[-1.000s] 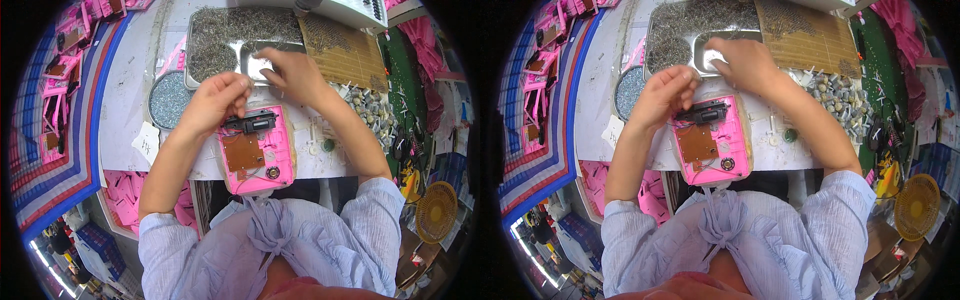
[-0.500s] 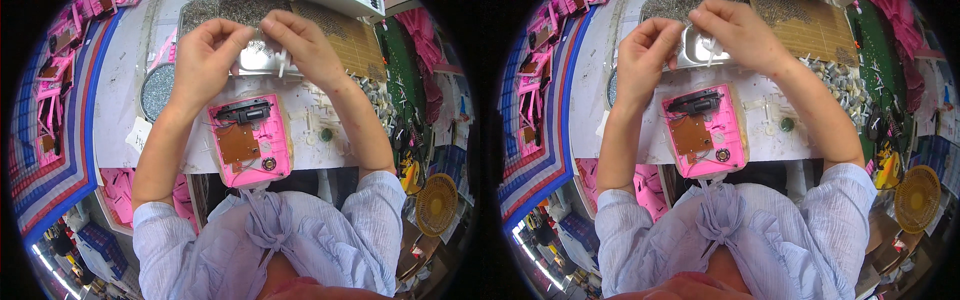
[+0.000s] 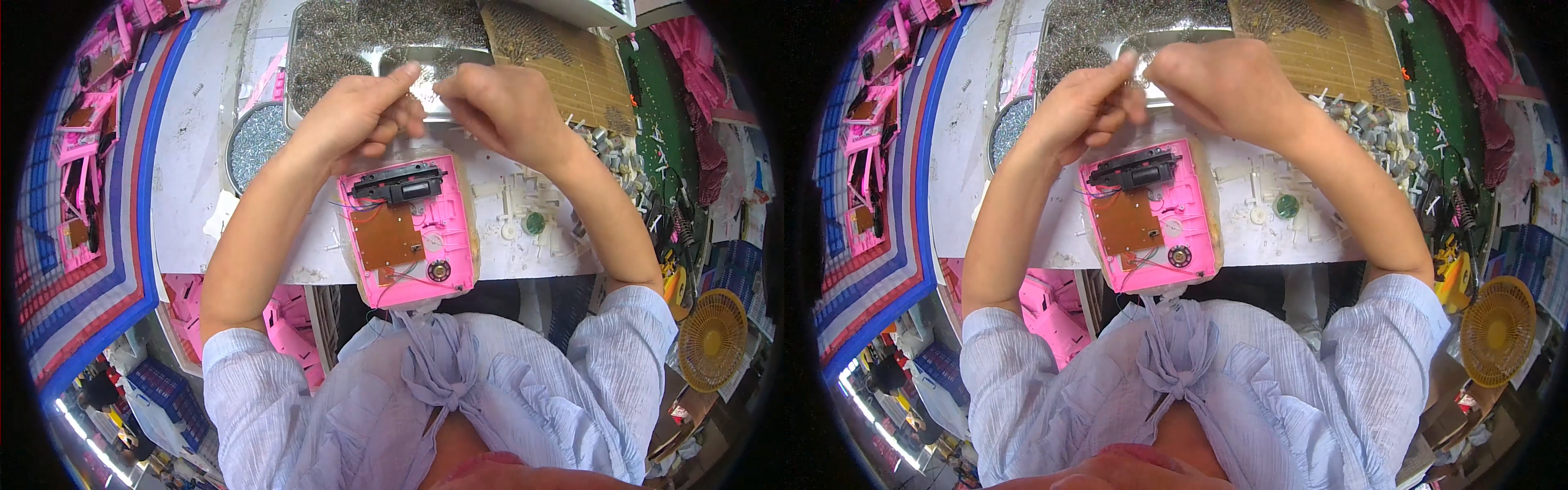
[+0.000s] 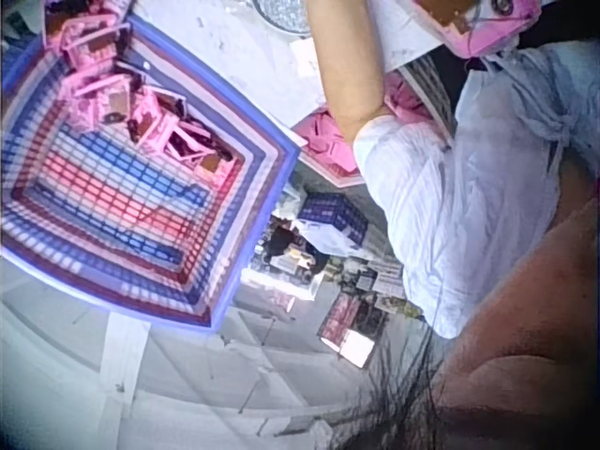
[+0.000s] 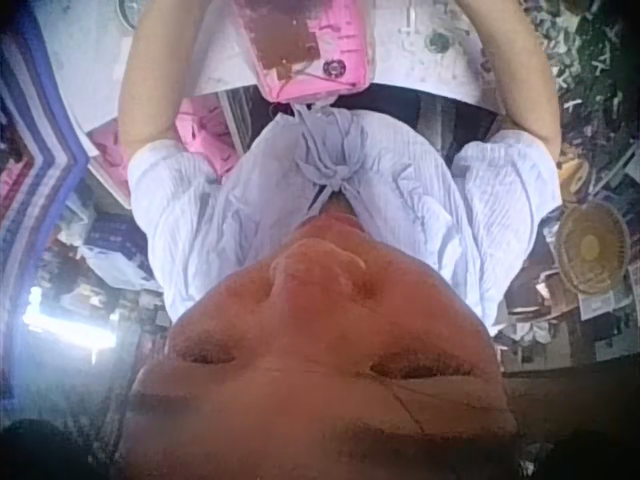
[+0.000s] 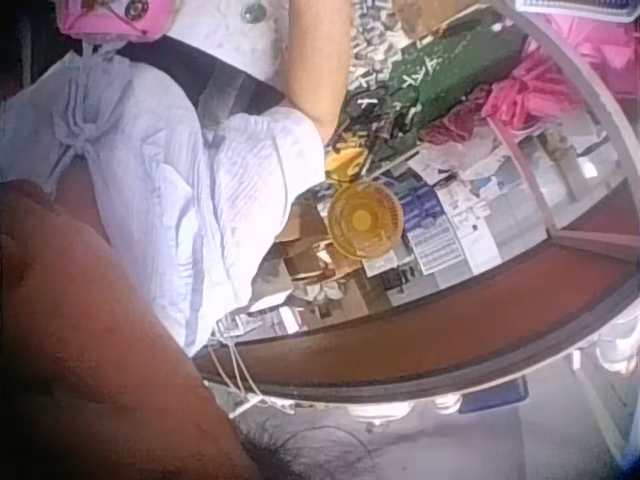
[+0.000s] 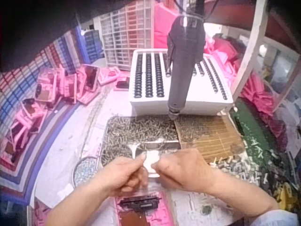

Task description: Soldering wires to a circuit board and using an electric screwdriver to assemble a pink electronic toy.

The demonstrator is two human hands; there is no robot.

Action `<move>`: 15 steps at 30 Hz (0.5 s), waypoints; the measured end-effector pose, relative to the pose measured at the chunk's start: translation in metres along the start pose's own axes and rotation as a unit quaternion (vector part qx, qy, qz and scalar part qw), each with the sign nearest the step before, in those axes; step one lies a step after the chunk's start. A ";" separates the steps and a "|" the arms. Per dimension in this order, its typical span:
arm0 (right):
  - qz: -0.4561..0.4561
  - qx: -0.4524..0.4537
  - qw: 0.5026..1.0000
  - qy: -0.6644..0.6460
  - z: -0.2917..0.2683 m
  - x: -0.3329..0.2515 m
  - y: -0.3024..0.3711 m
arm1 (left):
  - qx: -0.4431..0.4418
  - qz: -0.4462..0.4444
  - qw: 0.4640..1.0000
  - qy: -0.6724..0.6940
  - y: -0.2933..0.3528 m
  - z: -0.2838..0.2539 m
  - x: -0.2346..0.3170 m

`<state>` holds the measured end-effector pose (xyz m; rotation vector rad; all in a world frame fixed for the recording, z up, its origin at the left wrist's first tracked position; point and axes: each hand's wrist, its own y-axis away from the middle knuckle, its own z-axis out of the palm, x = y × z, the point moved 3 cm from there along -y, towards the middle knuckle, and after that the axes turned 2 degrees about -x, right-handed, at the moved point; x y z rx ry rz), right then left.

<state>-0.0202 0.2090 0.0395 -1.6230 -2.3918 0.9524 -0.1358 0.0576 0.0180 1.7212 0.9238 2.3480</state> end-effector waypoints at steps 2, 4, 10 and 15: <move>0.116 0.008 0.988 -0.104 0.000 0.005 0.005 | 0.065 0.076 0.992 0.080 0.001 0.015 0.005; 0.190 0.012 0.964 -0.186 0.002 0.010 0.009 | 0.087 0.147 0.982 0.077 -0.002 0.016 0.004; 0.125 0.020 0.986 -0.104 0.004 0.002 0.003 | 0.083 0.172 0.979 -0.070 -0.006 0.005 -0.006; -0.038 0.012 0.999 0.018 0.005 -0.005 0.003 | 0.083 0.046 0.981 -0.168 -0.013 0.000 0.001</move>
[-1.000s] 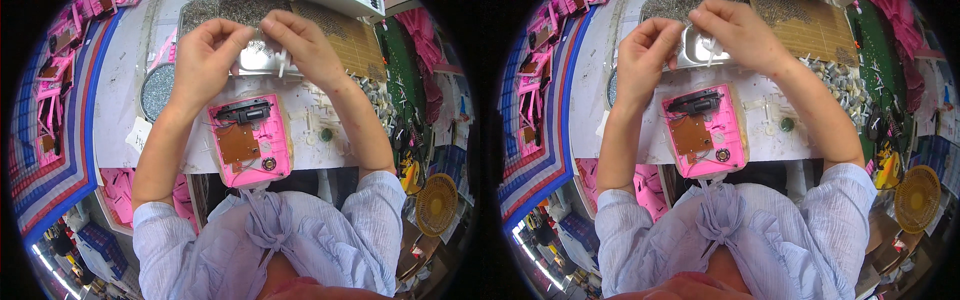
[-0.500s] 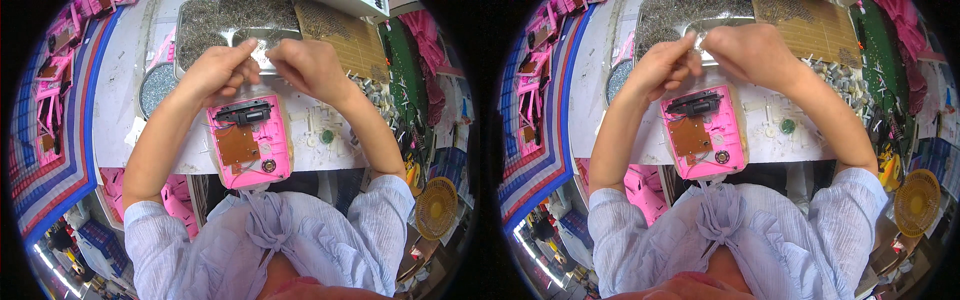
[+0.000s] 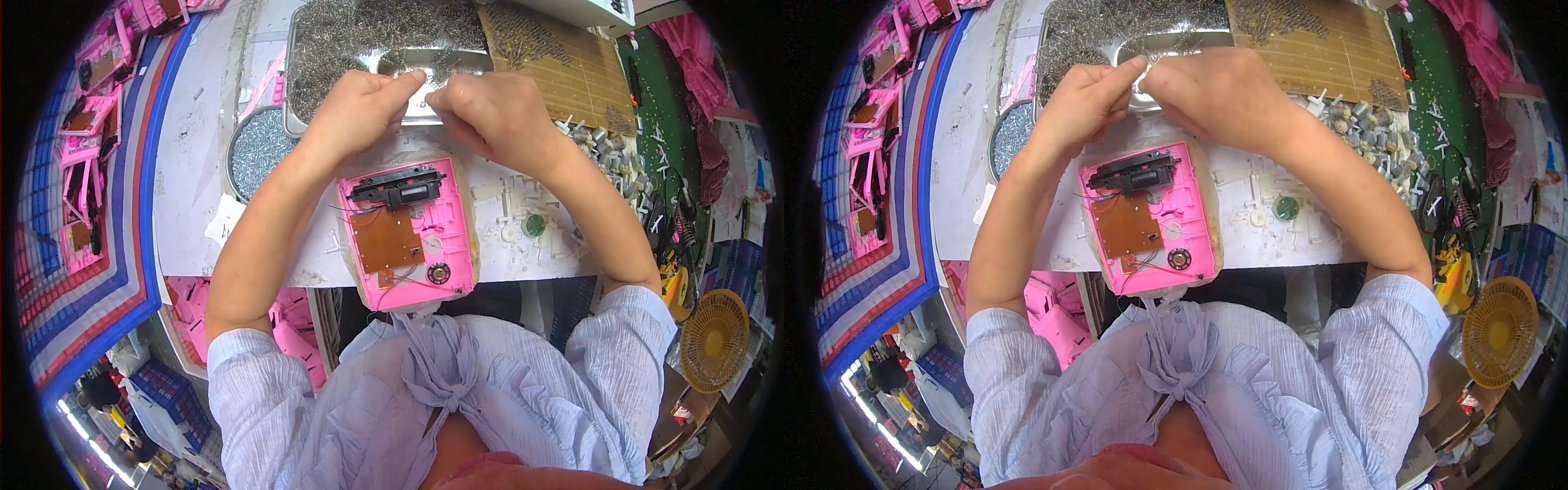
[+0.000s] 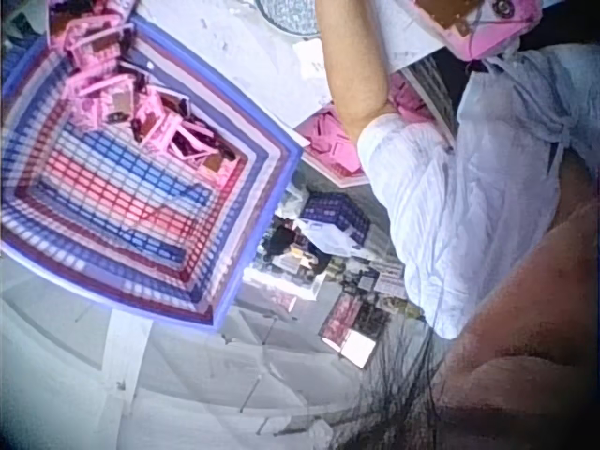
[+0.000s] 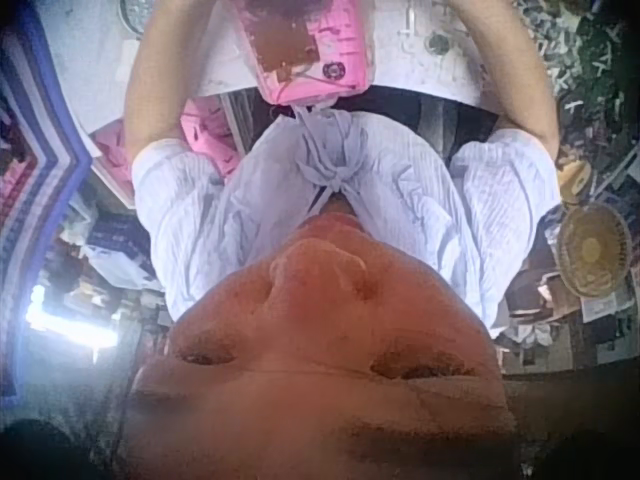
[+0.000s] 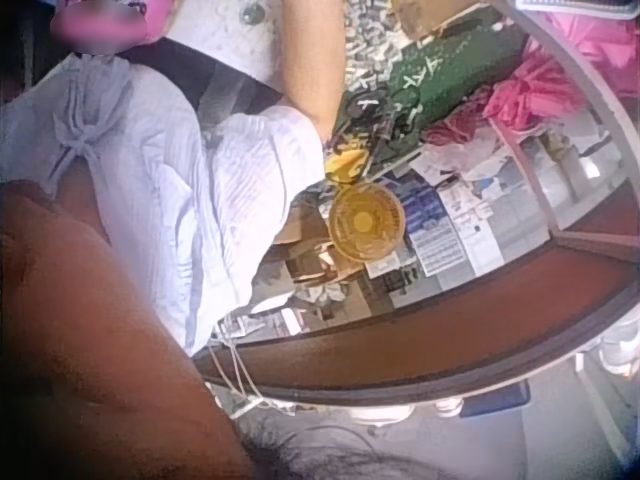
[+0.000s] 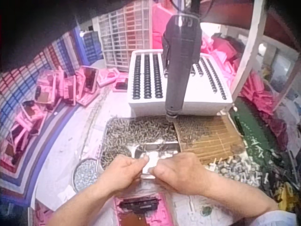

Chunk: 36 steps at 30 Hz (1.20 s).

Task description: Soldering wires to a circuit board and using an electric screwdriver to assemble a pink electronic toy.

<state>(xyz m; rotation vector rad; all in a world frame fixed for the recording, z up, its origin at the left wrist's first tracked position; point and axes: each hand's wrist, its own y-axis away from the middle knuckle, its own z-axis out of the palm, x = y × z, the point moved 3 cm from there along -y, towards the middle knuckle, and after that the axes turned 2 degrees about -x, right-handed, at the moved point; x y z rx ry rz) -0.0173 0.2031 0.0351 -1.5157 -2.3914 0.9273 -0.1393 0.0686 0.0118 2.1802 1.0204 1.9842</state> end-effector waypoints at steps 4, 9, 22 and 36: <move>0.016 -0.008 0.999 -0.027 -0.001 0.004 0.003 | -0.078 -0.048 0.995 0.043 -0.004 -0.007 -0.003; 0.242 0.040 0.925 -0.291 0.003 0.016 0.008 | 0.032 0.147 0.970 0.192 0.014 0.008 0.005; -0.028 -0.075 0.996 0.047 0.013 -0.003 0.011 | 0.032 0.088 0.969 -0.229 -0.010 -0.001 0.001; 0.349 -0.005 0.819 -0.455 0.003 0.015 0.016 | 0.028 0.203 0.979 0.024 0.015 0.005 0.008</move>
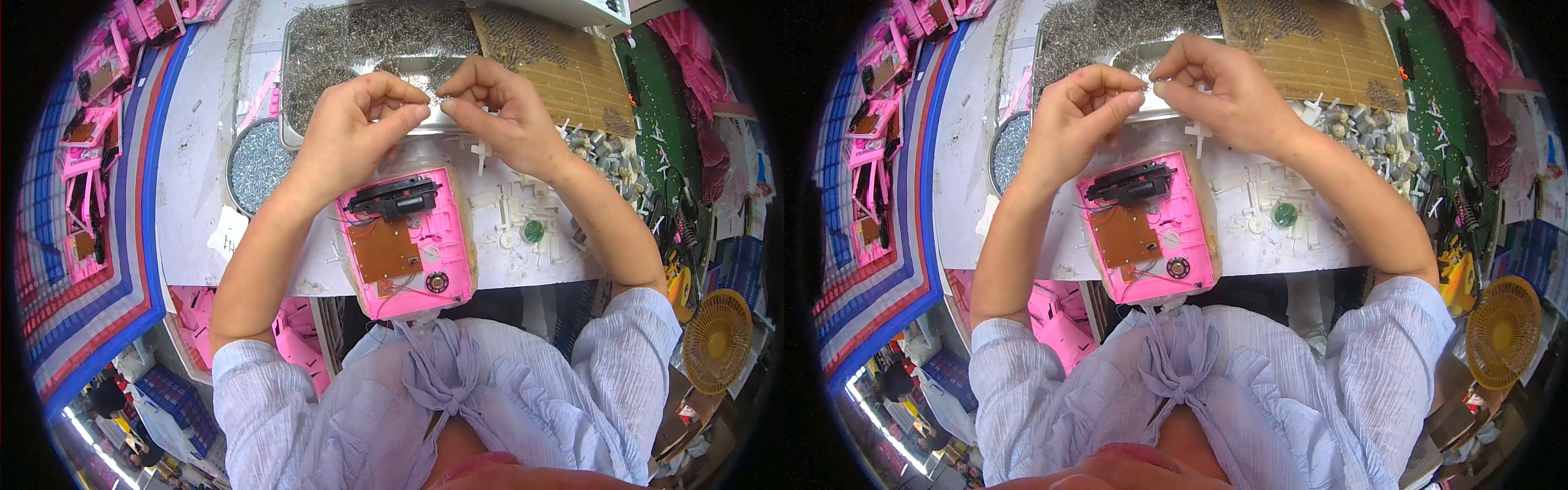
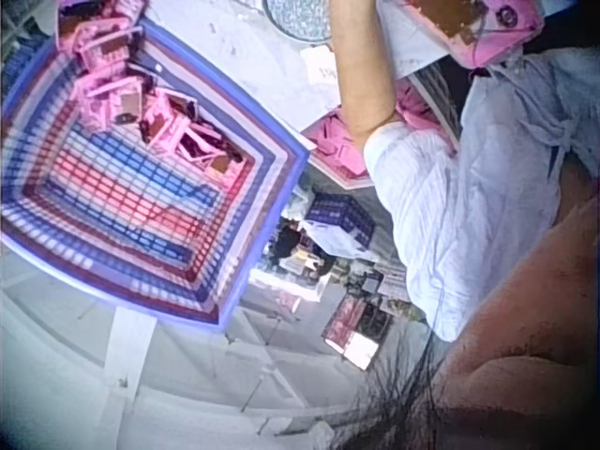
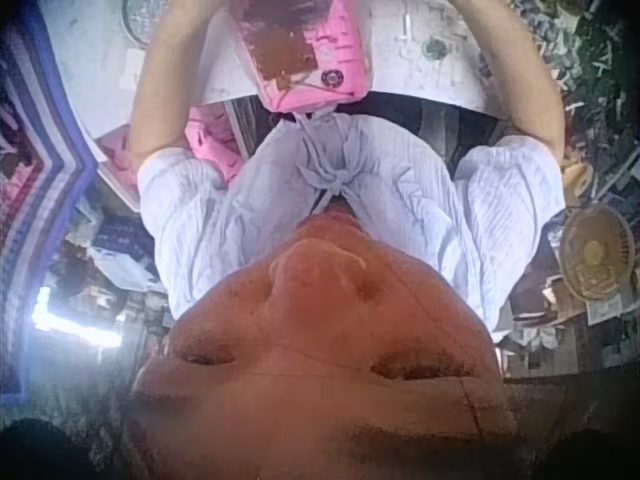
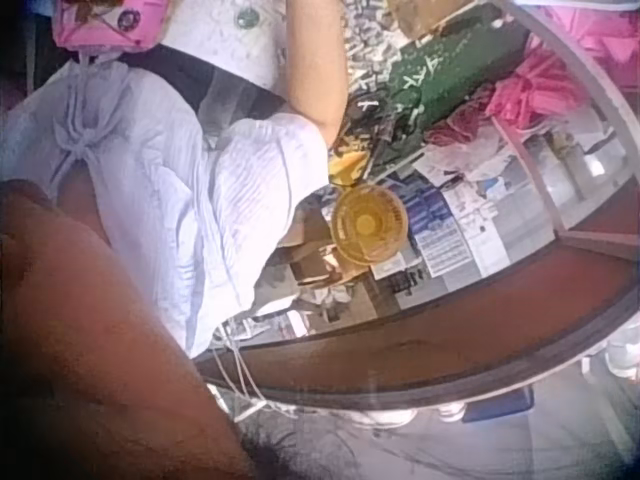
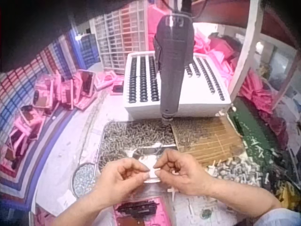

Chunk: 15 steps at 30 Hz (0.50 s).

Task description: Soldering wires to a circuit board and using an electric screwdriver to assemble a pink electronic toy.

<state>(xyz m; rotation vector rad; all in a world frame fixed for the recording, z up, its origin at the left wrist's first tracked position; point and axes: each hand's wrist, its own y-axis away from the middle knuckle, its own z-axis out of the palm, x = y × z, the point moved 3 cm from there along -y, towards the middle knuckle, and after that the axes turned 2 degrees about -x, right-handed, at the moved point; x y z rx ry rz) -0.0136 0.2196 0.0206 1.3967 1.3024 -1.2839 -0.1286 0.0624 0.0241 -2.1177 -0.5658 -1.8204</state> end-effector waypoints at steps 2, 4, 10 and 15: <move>-0.056 0.026 0.997 0.039 0.002 0.003 -0.001 | -0.022 -0.058 0.996 0.071 -0.001 -0.001 0.001; -0.104 0.036 0.987 0.117 0.002 0.000 0.000 | -0.046 -0.119 0.984 0.121 -0.003 -0.001 0.001; -0.341 0.022 0.849 0.403 0.004 -0.014 -0.001 | -0.068 -0.257 0.961 0.078 -0.011 0.002 -0.006; -0.171 -0.042 0.845 0.505 0.001 -0.012 -0.008 | -0.005 0.030 0.886 -0.462 -0.024 -0.005 -0.017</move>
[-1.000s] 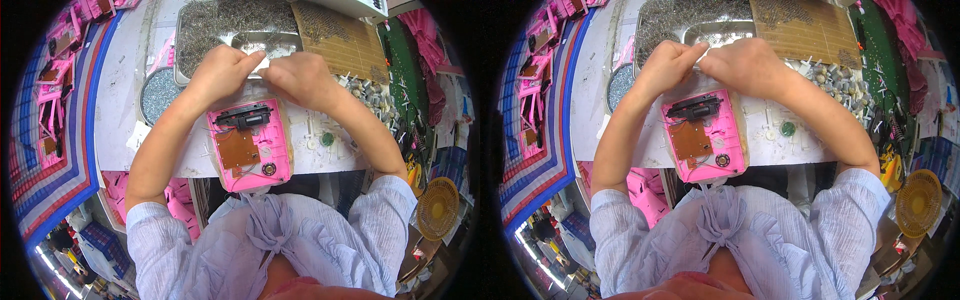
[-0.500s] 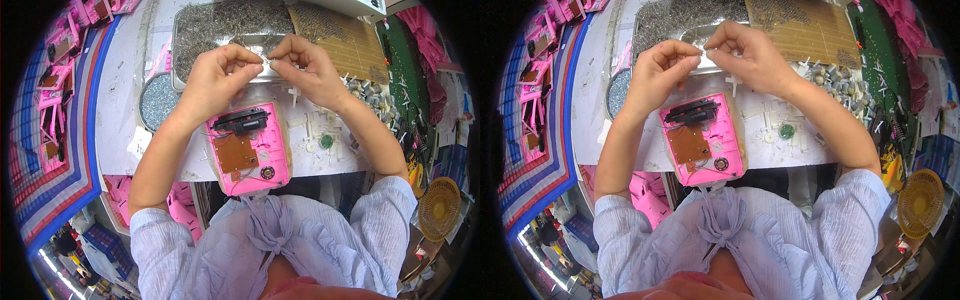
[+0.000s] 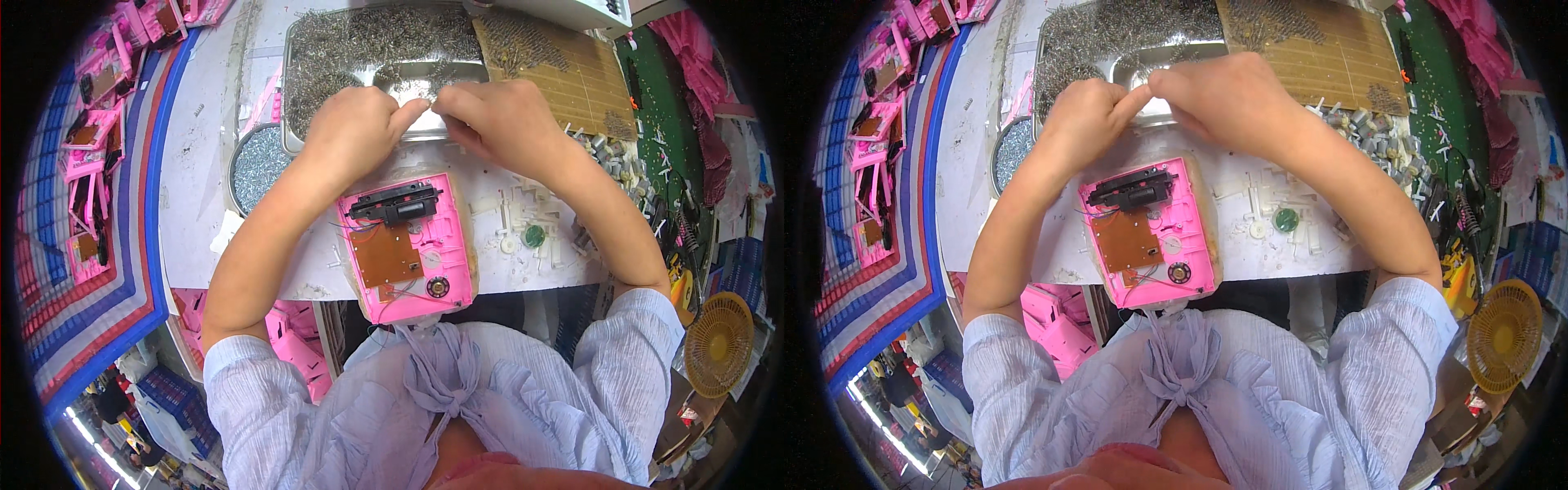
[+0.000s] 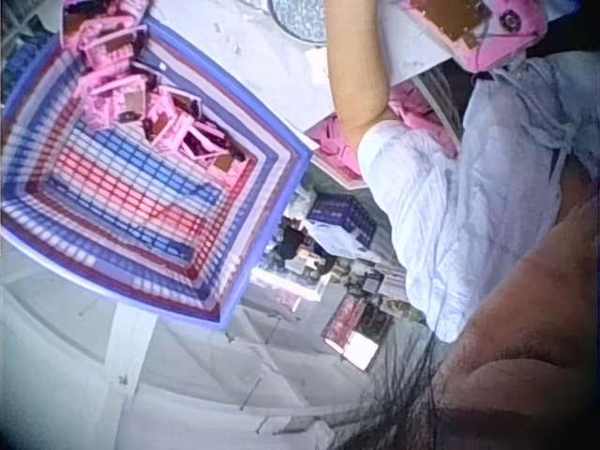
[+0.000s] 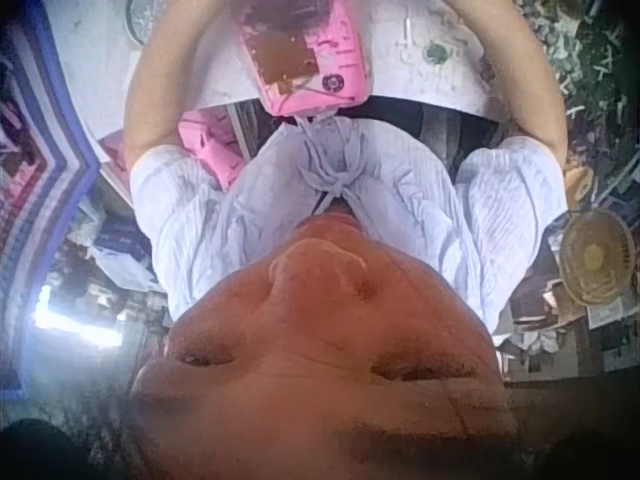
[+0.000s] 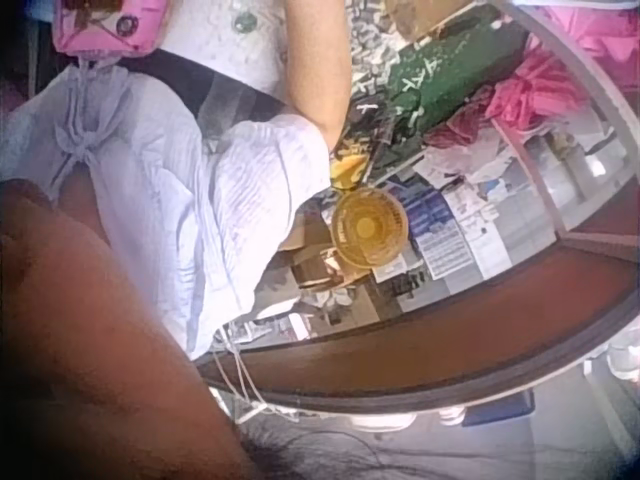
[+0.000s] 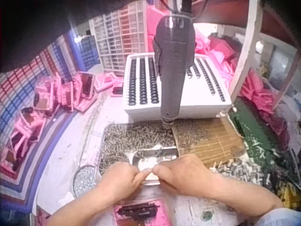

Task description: Soldering wires to a circuit board and using an electric screwdriver to assemble a pink electronic toy.

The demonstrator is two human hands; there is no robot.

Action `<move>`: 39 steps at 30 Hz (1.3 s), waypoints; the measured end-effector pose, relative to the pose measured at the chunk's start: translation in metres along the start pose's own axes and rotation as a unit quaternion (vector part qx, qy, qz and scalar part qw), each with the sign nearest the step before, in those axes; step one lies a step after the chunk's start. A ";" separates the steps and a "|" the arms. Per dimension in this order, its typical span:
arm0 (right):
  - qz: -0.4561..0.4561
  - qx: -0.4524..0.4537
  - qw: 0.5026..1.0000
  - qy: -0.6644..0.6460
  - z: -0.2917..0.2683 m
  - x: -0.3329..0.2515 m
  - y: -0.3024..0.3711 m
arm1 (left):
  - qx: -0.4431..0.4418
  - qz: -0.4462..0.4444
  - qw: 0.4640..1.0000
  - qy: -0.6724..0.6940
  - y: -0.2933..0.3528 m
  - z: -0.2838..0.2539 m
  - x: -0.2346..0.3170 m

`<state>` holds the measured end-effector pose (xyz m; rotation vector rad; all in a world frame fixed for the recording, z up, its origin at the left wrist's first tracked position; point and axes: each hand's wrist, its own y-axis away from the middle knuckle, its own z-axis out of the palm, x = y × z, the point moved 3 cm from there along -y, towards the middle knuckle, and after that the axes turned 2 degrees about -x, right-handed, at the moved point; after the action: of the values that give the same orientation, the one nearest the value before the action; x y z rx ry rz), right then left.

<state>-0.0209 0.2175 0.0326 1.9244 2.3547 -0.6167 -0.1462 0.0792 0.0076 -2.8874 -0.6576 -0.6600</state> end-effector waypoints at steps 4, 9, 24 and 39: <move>0.065 -0.109 0.991 0.045 0.012 0.014 0.001 | 0.078 0.067 0.991 -0.081 -0.011 -0.019 -0.001; 0.094 -0.078 0.992 0.021 0.006 0.009 -0.005 | 0.047 0.203 0.944 -0.255 -0.041 -0.009 -0.015; 0.116 0.034 0.991 -0.064 -0.022 0.019 0.007 | 0.174 0.247 0.938 -0.172 -0.044 -0.032 -0.017; 0.196 0.062 0.960 -0.190 -0.040 0.035 0.041 | 0.121 0.070 0.983 0.120 -0.042 -0.015 0.004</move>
<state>0.0187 0.2692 0.0480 2.0164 1.6859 -1.0037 -0.1672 0.1159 0.0227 -2.5493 -0.4607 -0.8285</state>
